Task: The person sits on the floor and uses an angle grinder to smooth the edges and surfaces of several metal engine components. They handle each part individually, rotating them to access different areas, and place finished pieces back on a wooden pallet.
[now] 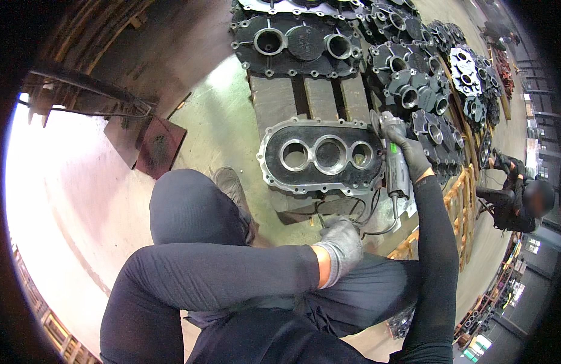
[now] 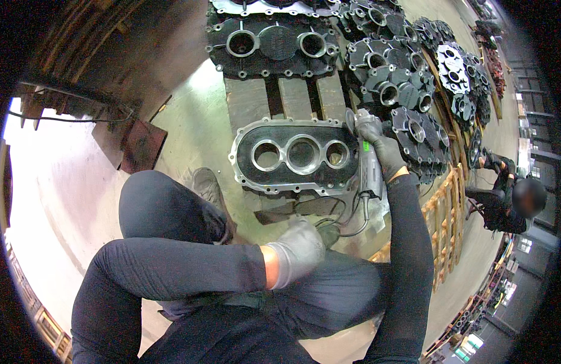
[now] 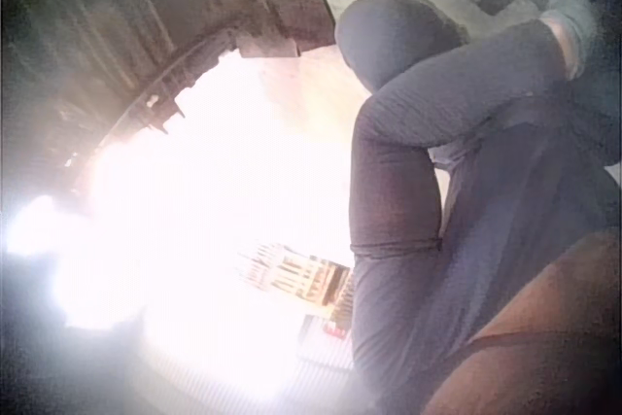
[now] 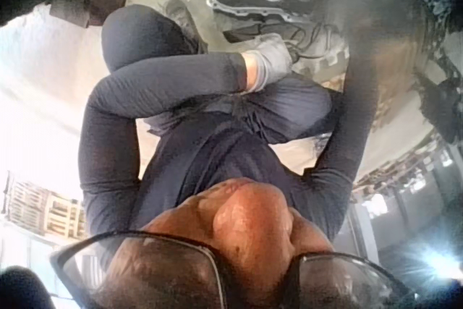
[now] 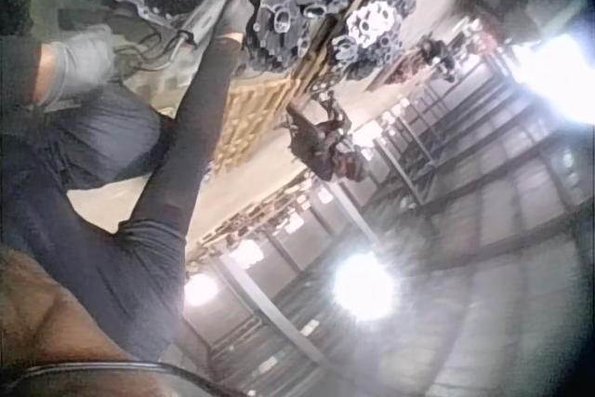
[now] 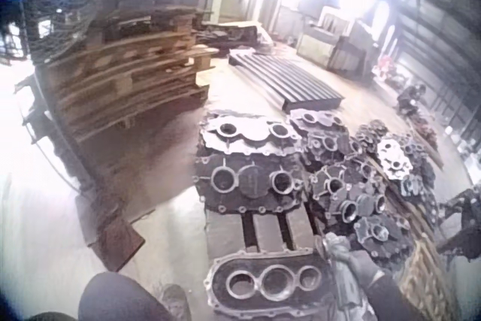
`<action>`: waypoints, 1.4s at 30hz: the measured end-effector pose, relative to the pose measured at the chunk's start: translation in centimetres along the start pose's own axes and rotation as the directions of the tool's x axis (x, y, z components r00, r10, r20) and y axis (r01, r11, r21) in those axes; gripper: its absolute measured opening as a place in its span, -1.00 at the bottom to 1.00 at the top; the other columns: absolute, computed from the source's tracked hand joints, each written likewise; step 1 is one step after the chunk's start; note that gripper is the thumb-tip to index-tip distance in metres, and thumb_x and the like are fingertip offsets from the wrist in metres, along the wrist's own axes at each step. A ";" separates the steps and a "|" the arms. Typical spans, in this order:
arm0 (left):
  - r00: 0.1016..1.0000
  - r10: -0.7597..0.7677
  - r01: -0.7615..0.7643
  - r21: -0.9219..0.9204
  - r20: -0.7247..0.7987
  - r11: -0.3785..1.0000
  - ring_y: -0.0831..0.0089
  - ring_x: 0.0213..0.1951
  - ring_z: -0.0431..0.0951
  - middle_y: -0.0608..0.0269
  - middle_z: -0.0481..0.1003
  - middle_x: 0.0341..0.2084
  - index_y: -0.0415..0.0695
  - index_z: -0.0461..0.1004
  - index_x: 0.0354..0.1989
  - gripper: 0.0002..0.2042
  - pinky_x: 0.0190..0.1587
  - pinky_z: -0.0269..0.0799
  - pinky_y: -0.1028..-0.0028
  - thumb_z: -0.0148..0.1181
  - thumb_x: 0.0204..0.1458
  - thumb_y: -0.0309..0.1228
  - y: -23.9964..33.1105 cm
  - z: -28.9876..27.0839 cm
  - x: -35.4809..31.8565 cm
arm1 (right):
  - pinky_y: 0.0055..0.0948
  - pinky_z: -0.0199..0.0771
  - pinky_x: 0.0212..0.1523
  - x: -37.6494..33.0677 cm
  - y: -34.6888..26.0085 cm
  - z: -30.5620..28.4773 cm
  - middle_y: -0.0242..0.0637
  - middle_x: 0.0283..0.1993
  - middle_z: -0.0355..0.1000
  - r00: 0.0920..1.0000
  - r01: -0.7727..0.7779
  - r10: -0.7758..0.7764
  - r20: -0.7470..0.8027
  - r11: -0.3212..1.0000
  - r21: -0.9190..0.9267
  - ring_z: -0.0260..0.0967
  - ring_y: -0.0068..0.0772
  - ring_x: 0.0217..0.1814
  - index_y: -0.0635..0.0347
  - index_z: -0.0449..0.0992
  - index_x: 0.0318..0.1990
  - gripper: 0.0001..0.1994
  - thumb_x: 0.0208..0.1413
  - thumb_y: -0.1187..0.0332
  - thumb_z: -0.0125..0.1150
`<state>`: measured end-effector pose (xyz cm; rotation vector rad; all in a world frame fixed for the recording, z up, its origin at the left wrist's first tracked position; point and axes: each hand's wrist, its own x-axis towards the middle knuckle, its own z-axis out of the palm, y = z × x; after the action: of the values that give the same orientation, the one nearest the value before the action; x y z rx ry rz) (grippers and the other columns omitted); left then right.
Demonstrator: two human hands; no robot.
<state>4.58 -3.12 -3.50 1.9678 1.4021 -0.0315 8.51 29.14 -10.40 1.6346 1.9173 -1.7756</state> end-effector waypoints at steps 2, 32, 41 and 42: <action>0.983 0.076 -0.081 0.024 0.167 0.996 0.03 -0.12 0.81 0.12 0.78 -0.11 -0.01 0.78 0.05 -0.70 -0.13 0.64 -0.16 0.30 0.20 -0.28 0.4 -1.0 2.2 | -0.28 0.60 -0.12 -0.8 0.2 -1.9 -0.23 -0.20 0.66 0.998 -0.023 0.017 -0.062 0.996 -0.091 0.57 -0.46 -0.24 0.35 0.75 -0.07 -0.45 0.17 -0.07 0.55; 0.983 0.072 -0.069 0.020 -0.170 0.997 0.17 -0.22 0.76 0.24 0.76 -0.26 -0.04 0.82 -0.11 -0.74 -0.26 0.57 0.08 0.38 0.06 -0.28 -0.3 -2.1 -3.5 | -0.27 0.63 -0.23 -2.2 -7.4 18.7 -0.10 -0.23 0.69 0.943 0.211 -0.054 0.329 0.860 -0.464 0.66 -0.30 -0.32 0.46 0.70 -0.03 -0.36 0.14 -0.10 0.54; 0.993 0.039 -0.032 0.066 -0.114 0.997 0.19 -0.20 0.73 0.22 0.76 -0.22 -0.08 0.81 -0.07 -0.73 -0.30 0.49 0.12 0.36 0.10 -0.30 0.7 1.7 -1.2 | -0.26 0.66 -0.18 -5.5 -8.8 22.6 -0.06 -0.22 0.71 0.920 0.312 -0.096 0.379 0.764 -0.565 0.68 -0.29 -0.28 0.48 0.68 0.00 -0.37 0.11 -0.05 0.59; 0.994 0.060 -0.053 0.077 -0.093 0.996 0.18 -0.21 0.73 0.21 0.76 -0.22 -0.09 0.81 -0.06 -0.73 -0.30 0.49 0.12 0.35 0.11 -0.31 0.5 1.5 -1.5 | -0.26 0.66 -0.17 -5.3 -8.4 23.0 -0.07 -0.21 0.71 0.917 0.320 -0.091 0.389 0.749 -0.580 0.68 -0.30 -0.27 0.48 0.67 0.01 -0.37 0.11 -0.04 0.59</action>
<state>4.97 -5.26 -3.79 2.0937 1.4235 0.0362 -8.17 10.51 -8.89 0.8444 2.2346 -1.1294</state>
